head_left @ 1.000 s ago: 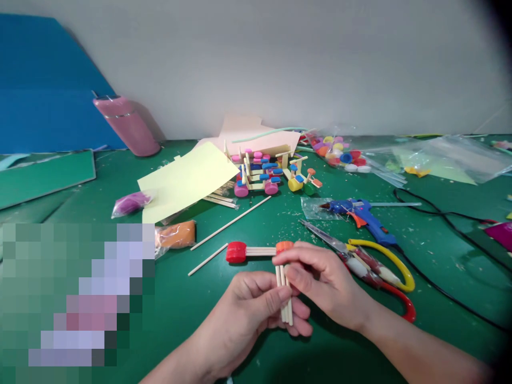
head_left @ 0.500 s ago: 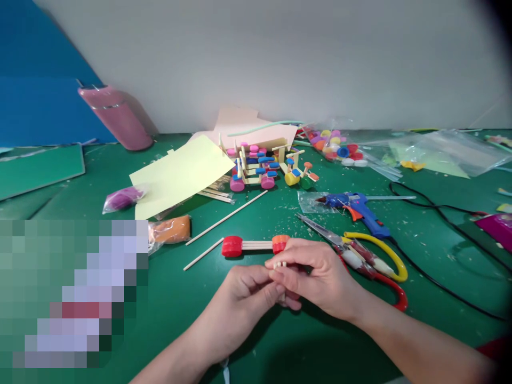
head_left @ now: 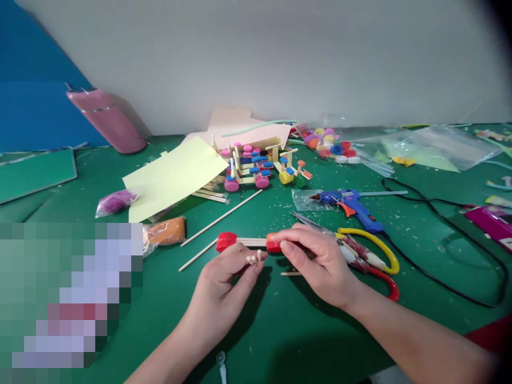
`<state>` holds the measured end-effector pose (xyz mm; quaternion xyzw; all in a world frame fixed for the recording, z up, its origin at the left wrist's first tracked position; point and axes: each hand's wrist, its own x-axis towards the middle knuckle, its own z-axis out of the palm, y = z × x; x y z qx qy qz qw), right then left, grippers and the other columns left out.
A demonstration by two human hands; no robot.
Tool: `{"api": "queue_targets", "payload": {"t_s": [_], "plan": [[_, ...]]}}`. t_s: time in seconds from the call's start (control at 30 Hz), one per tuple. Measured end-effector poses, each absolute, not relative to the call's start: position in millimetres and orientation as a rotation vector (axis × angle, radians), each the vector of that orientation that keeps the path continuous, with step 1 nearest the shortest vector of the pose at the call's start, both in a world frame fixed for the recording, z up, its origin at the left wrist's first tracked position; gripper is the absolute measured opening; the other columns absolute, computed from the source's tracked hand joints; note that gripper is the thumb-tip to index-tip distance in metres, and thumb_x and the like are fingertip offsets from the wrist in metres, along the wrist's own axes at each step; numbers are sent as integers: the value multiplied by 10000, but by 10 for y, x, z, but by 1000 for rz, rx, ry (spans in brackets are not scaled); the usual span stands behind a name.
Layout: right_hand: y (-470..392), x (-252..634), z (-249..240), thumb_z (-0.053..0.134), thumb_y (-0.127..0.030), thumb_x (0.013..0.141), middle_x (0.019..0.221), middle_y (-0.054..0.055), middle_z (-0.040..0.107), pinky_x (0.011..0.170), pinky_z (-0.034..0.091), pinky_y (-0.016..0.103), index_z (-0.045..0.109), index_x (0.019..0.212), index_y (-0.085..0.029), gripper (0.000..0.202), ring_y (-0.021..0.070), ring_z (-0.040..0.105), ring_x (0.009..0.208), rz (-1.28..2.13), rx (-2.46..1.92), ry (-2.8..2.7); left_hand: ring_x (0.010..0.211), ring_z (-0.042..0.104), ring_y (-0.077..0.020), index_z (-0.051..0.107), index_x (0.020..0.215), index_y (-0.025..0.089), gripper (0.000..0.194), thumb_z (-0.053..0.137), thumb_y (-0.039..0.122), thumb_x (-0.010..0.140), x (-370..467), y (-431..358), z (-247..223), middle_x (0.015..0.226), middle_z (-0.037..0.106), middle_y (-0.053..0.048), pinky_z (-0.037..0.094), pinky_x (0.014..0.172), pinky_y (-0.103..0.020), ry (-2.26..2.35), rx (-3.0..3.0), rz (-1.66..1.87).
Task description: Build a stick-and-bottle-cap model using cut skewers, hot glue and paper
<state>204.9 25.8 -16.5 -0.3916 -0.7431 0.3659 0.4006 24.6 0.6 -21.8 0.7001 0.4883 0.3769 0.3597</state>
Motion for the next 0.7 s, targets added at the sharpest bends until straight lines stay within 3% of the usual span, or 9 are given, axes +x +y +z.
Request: {"api": "queue_targets", "payload": {"t_s": [0.2, 0.5, 0.7], "plan": [[259, 2029, -210, 485, -188, 862, 817, 41, 593, 634, 469, 255, 633, 983, -178, 191, 133, 555, 716, 958, -893, -1939, 613, 516, -126, 599, 703, 163, 192, 459, 177, 833, 272, 21, -279, 657, 569, -8, 396, 581, -225, 1296, 1873, 764], [293, 1942, -278, 556, -178, 826, 838, 43, 585, 693, 481, 254, 664, 954, -183, 168, 138, 574, 777, 988, -819, -1993, 578, 509, -120, 577, 649, 157, 218, 453, 174, 828, 282, 25, -244, 630, 548, -6, 402, 560, -219, 1338, 1939, 721], [306, 1921, -275, 548, -212, 835, 849, 47, 640, 732, 487, 271, 679, 909, -186, 153, 157, 603, 827, 903, -849, -2034, 676, 530, -146, 615, 712, 158, 251, 421, 228, 856, 230, 50, -242, 734, 549, -33, 424, 614, -249, 1295, 1926, 640]]}}
